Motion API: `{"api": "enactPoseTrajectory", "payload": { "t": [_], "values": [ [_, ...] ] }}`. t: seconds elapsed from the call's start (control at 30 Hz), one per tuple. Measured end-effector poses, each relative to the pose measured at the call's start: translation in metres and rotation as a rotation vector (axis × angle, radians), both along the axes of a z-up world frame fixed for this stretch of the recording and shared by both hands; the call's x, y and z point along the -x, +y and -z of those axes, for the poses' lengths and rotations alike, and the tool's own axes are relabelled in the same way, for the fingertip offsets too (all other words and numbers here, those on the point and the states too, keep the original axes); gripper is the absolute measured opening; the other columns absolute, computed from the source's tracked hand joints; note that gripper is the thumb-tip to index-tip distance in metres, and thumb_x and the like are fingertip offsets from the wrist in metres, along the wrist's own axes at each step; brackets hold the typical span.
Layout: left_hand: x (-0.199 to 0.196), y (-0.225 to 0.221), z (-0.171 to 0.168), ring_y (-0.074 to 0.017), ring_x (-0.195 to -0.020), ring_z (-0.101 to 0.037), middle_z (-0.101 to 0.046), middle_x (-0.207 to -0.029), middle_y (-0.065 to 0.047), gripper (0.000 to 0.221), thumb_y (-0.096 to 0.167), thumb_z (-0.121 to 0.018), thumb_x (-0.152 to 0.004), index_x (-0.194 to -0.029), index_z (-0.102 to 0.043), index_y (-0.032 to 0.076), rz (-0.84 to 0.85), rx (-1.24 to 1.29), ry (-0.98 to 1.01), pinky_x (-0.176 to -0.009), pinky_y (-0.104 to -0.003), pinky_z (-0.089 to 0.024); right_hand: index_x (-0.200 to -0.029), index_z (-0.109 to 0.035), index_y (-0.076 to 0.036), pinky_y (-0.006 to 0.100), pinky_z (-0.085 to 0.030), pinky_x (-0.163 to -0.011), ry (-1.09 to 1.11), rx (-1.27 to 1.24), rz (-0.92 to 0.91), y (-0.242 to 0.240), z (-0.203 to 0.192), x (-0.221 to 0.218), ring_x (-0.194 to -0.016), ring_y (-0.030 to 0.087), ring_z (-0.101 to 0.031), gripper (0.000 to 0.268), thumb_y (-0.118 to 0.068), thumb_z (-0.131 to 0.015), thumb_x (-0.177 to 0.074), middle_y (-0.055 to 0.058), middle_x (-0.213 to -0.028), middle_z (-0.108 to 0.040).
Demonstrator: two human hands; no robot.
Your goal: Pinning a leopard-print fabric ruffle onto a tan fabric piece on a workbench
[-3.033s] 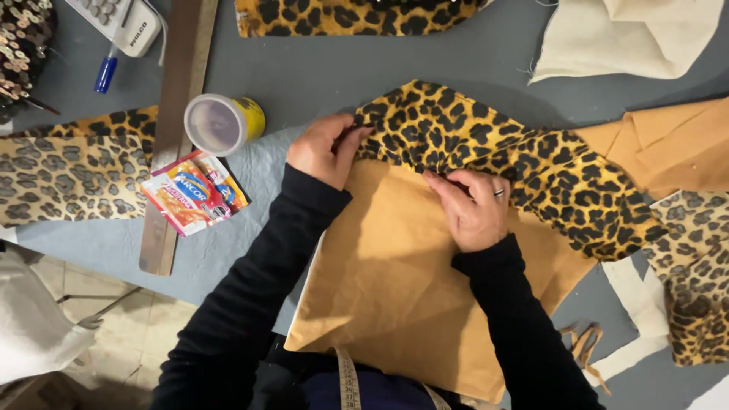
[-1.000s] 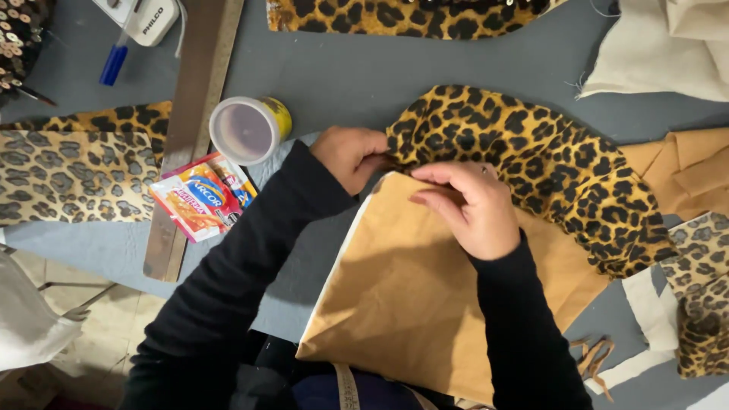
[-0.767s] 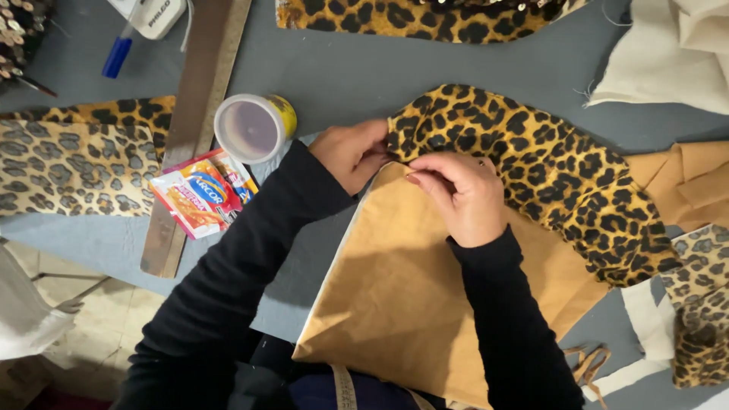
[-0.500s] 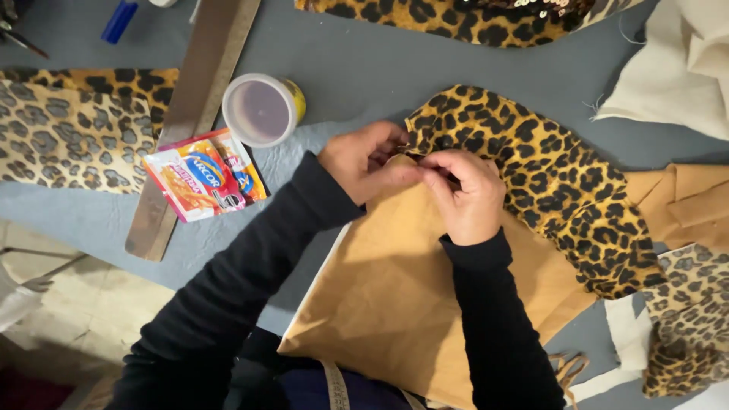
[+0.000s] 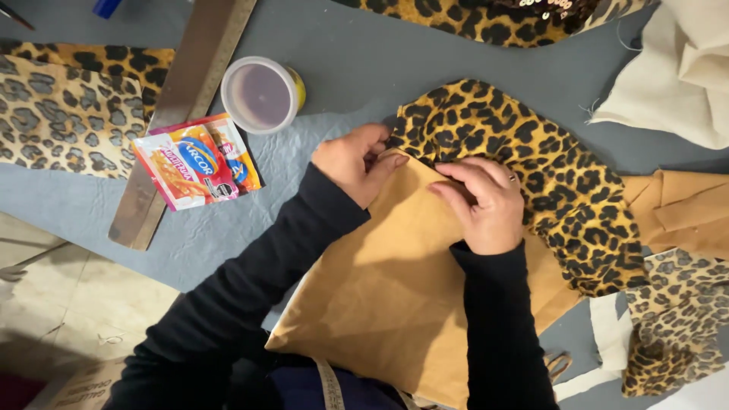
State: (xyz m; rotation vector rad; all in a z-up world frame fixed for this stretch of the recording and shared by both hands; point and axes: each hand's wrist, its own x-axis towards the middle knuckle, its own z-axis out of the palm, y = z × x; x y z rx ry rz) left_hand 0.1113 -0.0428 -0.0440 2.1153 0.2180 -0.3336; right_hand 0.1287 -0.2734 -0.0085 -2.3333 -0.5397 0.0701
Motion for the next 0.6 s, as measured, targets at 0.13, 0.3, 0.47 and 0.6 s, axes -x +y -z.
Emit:
{"api": "enactPoseTrajectory", "payload": {
  "t": [0.13, 0.3, 0.47, 0.6],
  "values": [
    [0.004, -0.005, 0.001, -0.0244, -0.084, -0.077, -0.079, -0.088, 0.002, 0.035, 0.043, -0.081, -0.083, -0.109, -0.07, 0.024, -0.08, -0.026, 0.001, -0.071, -0.039, -0.062, -0.101, -0.082, -0.016, 0.039, -0.059, -0.08, -0.011, -0.012, 0.066, 0.008, 0.001, -0.001, -0.084, 0.027, -0.071, 0.009, -0.014, -0.084, -0.093, 0.004, -0.093, -0.072],
    [0.004, -0.004, 0.004, -0.0236, -0.085, -0.077, -0.079, -0.09, -0.001, 0.036, 0.036, -0.082, -0.081, -0.112, -0.071, 0.022, -0.133, 0.065, 0.047, -0.068, -0.035, -0.064, -0.096, -0.081, -0.014, 0.037, -0.06, -0.072, 0.013, -0.05, 0.12, 0.012, 0.003, -0.002, -0.075, 0.024, -0.07, 0.007, -0.012, -0.085, -0.091, 0.003, -0.084, -0.07],
    [0.003, -0.001, -0.005, -0.025, -0.086, -0.078, -0.079, -0.092, -0.006, 0.034, 0.028, -0.082, -0.083, -0.114, -0.071, 0.018, -0.15, 0.157, 0.02, -0.07, -0.034, -0.065, -0.096, -0.081, -0.016, 0.035, -0.059, -0.073, -0.063, -0.072, 0.127, 0.012, 0.008, 0.0, -0.074, 0.022, -0.069, 0.007, -0.013, -0.086, -0.092, 0.001, -0.085, -0.071],
    [0.003, 0.007, -0.006, -0.0271, -0.089, -0.078, -0.08, -0.095, -0.005, 0.033, 0.028, -0.08, -0.087, -0.116, -0.069, 0.017, -0.08, 0.244, -0.001, -0.073, -0.037, -0.065, -0.101, -0.082, -0.016, 0.041, -0.059, -0.076, -0.202, -0.061, 0.035, 0.006, 0.009, 0.002, -0.082, 0.028, -0.068, 0.013, -0.019, -0.088, -0.09, 0.004, -0.095, -0.069]
  ]
}}
